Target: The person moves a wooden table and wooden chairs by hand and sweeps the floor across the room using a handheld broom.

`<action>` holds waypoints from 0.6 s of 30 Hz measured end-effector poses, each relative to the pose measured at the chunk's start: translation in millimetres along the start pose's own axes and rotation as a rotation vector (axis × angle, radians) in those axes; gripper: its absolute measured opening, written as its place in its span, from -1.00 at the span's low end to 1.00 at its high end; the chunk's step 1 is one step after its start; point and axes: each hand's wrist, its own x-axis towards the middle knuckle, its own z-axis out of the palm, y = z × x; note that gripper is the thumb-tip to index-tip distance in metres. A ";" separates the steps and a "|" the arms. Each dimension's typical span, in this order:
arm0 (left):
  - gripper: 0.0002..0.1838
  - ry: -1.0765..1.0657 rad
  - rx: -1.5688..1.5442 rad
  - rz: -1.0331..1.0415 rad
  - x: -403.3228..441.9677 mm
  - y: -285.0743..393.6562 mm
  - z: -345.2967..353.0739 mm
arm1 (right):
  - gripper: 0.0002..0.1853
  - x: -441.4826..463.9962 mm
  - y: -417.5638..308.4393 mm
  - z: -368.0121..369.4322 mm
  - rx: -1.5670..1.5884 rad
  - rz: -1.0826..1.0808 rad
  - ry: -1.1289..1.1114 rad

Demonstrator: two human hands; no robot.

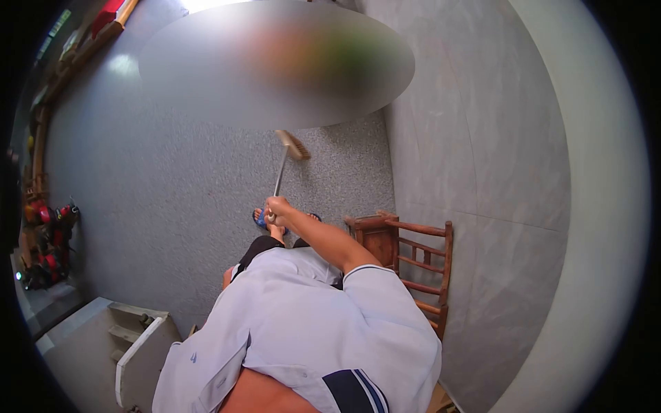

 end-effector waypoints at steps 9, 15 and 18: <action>-0.78 0.001 -0.141 -0.098 34.5 -2.7 -6.3 | -0.90 -101.3 -40.5 -51.3 0.517 0.118 -0.367; -0.80 0.000 -0.142 -0.154 35.6 2.7 -20.1 | -0.92 -110.0 -23.3 -65.9 0.509 0.137 -0.103; -0.80 -0.030 -0.193 -0.159 43.1 -8.1 -26.3 | -0.84 -67.6 -8.7 -54.2 0.437 -0.002 0.092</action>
